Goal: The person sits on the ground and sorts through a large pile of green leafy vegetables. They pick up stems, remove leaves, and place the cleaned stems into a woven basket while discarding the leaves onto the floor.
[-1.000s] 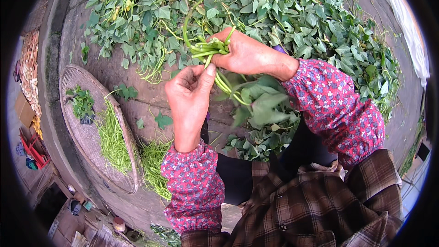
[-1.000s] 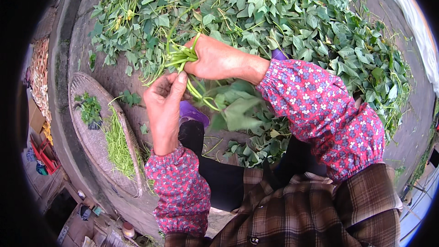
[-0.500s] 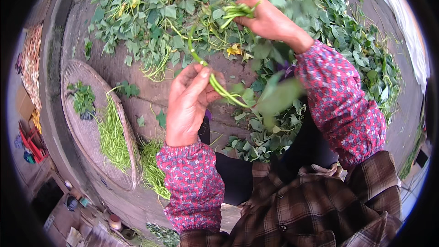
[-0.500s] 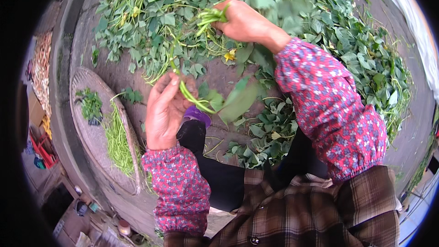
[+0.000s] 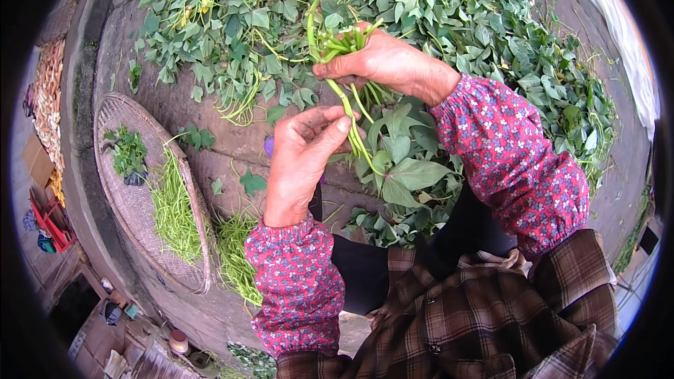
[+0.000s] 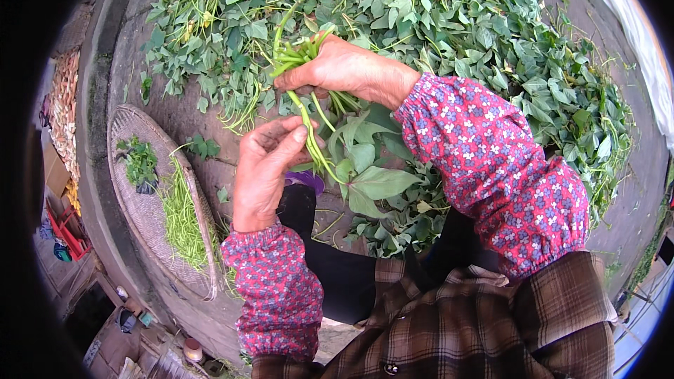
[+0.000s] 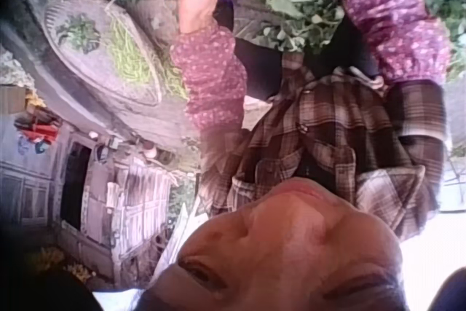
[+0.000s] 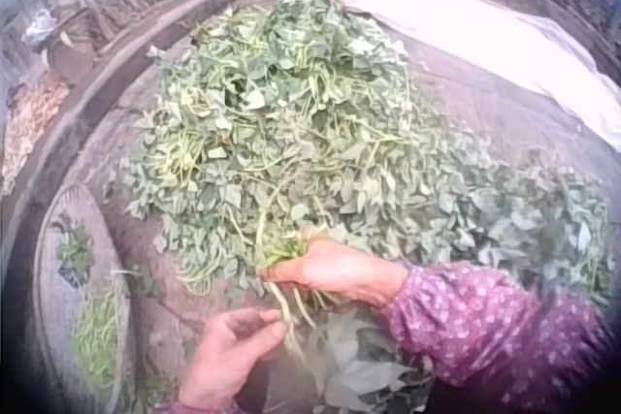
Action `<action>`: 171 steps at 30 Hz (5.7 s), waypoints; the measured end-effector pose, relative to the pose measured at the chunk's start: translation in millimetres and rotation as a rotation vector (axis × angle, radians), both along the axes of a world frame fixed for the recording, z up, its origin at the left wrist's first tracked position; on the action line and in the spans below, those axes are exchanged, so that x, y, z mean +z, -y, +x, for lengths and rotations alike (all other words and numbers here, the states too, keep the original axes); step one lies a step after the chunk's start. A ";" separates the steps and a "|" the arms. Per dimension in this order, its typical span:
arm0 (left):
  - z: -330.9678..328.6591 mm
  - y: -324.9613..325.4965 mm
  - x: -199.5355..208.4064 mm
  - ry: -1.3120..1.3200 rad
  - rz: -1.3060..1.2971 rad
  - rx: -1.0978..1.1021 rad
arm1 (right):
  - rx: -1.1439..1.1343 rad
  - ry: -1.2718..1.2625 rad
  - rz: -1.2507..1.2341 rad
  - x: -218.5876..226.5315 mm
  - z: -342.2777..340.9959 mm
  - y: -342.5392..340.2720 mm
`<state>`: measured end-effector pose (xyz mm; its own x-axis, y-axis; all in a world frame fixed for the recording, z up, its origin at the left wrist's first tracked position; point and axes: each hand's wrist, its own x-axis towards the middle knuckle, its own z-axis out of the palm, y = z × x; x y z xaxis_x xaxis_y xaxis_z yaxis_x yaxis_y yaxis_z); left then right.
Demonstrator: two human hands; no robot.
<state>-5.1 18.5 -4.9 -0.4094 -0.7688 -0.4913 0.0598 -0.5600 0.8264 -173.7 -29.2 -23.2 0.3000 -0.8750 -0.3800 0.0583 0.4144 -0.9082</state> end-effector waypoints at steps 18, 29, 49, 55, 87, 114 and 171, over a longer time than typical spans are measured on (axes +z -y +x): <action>-8.1 -4.9 -1.1 0.435 -0.433 0.292 | -0.225 -0.084 -0.128 13.8 -3.4 -1.8; 54.2 18.6 -25.2 -0.331 -0.054 0.674 | -0.318 0.103 -0.084 24.3 -28.1 -4.3; 231.7 8.0 -62.0 0.256 0.031 0.581 | -0.269 0.039 -0.090 13.5 -16.0 -12.8; 88.8 -37.0 -15.6 0.240 -0.292 0.311 | -0.307 -0.255 -0.231 36.7 -43.4 -9.8; 8.1 -127.7 62.7 -0.251 -0.415 0.071 | -0.136 -0.184 -0.211 186.6 -110.6 -212.3; -2.4 -207.2 130.7 -0.370 -0.368 -0.057 | 0.747 -0.298 -0.976 207.4 19.7 -197.3; -18.3 -176.2 108.8 -0.206 -0.380 1.013 | 0.114 -0.753 -0.938 135.5 49.3 -244.4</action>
<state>-23.5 194.6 103.9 0.4496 -0.8811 -0.1467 0.5043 0.1148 0.8559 -124.4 215.2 112.3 0.3699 -0.8871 0.2763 -0.6091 -0.4560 -0.6489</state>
